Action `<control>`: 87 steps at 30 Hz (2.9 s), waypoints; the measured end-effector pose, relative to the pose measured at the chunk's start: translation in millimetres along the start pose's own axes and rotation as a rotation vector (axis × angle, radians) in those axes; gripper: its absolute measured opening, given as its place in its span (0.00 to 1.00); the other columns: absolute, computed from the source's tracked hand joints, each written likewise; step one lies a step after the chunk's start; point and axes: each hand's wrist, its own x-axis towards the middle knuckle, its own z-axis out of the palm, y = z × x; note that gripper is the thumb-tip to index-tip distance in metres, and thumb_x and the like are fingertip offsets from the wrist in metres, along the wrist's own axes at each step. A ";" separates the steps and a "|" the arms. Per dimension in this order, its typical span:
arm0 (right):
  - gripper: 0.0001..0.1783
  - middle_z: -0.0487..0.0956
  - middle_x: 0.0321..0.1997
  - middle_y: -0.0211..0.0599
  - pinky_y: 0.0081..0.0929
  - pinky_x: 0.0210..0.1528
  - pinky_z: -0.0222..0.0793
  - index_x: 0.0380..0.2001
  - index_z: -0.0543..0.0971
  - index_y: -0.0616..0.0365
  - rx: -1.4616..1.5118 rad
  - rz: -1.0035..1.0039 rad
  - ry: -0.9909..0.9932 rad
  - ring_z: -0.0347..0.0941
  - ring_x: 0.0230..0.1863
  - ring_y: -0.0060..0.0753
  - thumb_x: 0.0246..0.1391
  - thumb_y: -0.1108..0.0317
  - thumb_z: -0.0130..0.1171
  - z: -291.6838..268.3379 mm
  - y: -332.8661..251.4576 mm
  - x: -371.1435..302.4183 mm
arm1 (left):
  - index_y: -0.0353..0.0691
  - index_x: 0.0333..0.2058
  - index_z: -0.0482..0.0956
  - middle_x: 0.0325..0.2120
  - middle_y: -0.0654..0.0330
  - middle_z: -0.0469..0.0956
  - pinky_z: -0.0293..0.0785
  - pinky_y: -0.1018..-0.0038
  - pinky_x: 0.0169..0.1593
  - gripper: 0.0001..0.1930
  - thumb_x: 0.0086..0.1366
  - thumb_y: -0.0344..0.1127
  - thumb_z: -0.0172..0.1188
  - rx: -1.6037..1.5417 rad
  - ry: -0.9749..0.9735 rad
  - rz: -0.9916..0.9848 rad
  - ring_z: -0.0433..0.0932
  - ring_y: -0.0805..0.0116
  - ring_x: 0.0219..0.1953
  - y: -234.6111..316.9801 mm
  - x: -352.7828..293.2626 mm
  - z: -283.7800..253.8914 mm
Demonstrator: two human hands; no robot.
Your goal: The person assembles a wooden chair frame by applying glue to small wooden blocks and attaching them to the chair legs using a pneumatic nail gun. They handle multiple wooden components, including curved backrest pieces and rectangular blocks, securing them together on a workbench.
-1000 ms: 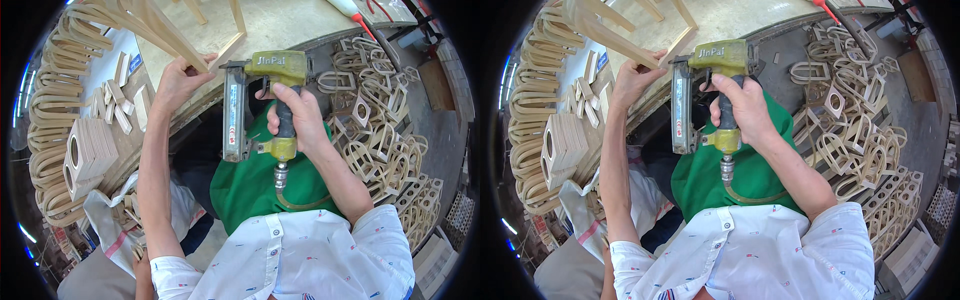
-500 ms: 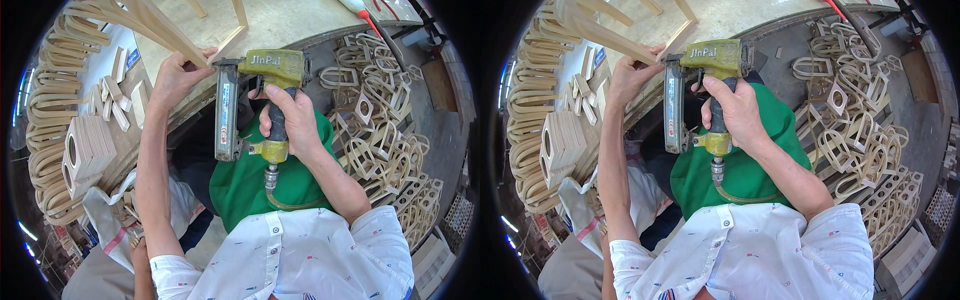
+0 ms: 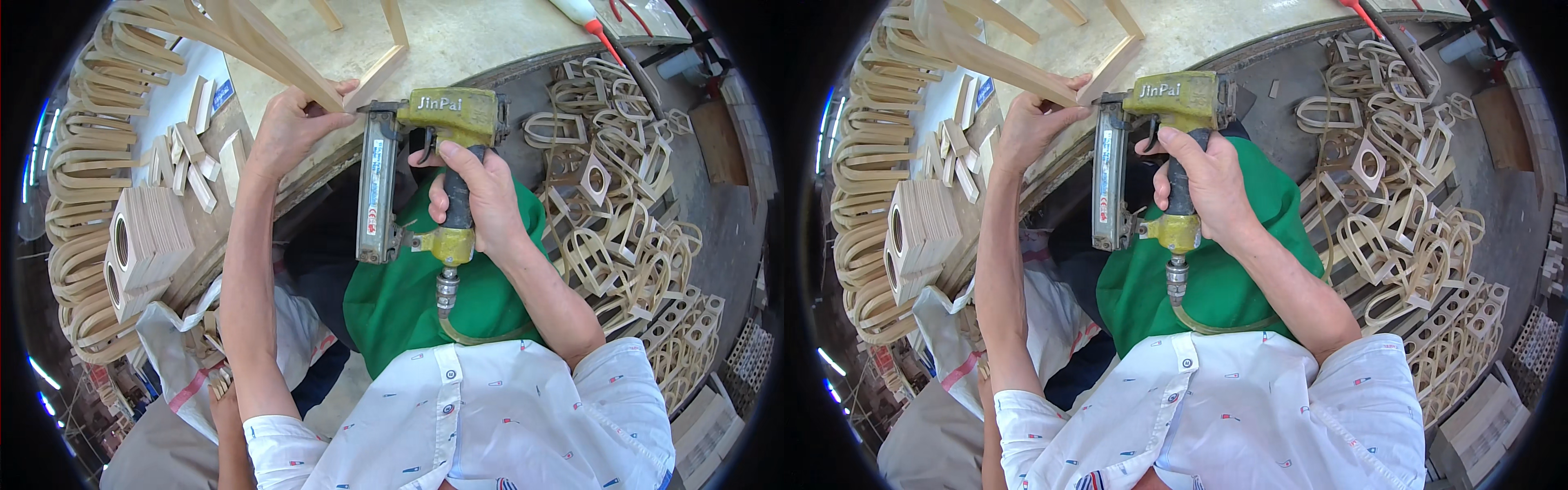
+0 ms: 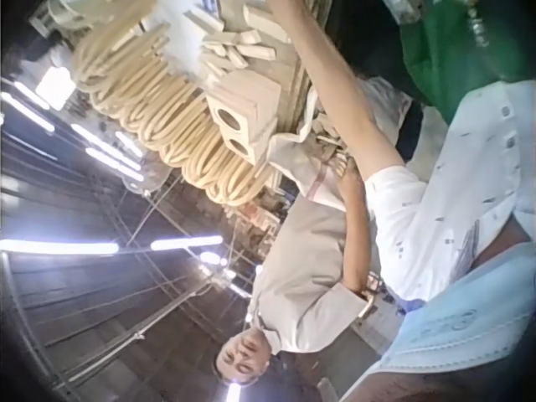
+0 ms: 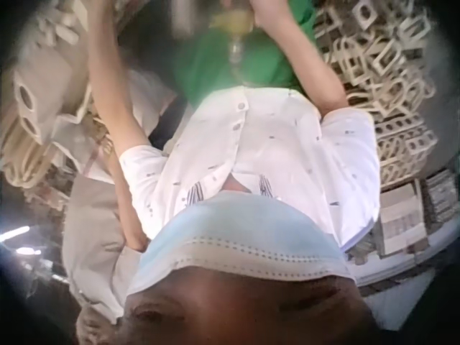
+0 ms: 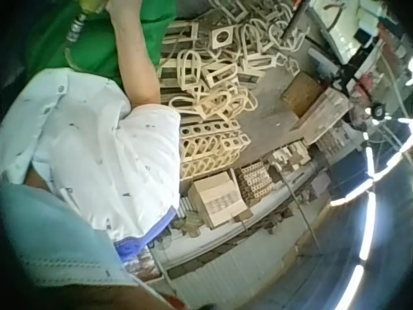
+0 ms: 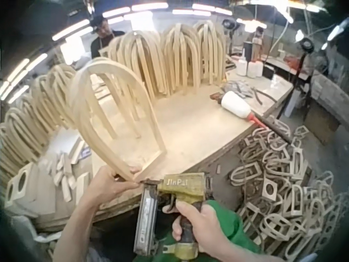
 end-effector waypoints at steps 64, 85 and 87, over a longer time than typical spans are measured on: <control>0.15 0.80 0.31 0.40 0.19 0.20 0.71 0.38 0.76 0.65 -0.279 -0.019 -0.026 0.71 0.20 0.19 0.56 0.63 0.58 -91.1 -144.2 159.6 | 0.37 0.63 0.61 0.58 0.58 0.67 0.57 0.72 0.62 0.47 0.45 0.36 0.74 -0.129 -0.342 0.002 0.62 0.66 0.61 22.8 84.4 -6.1; 0.27 0.79 0.33 0.58 0.40 0.44 0.71 0.42 0.77 0.70 -1.662 -0.711 -0.092 0.76 0.40 0.56 0.49 0.53 0.60 -14.0 -170.1 152.7 | 0.39 0.56 0.69 0.52 0.63 0.70 0.58 0.75 0.58 0.35 0.48 0.34 0.70 -0.278 -0.387 -0.035 0.65 0.72 0.53 12.0 83.2 -0.4; 0.24 0.79 0.35 0.59 0.40 0.44 0.71 0.38 0.77 0.70 -1.353 -0.759 -0.346 0.76 0.41 0.57 0.48 0.56 0.60 5.3 -163.2 135.6 | 0.39 0.56 0.69 0.50 0.64 0.71 0.57 0.75 0.58 0.35 0.48 0.35 0.71 -0.309 -0.367 -0.046 0.65 0.72 0.52 17.7 81.9 3.6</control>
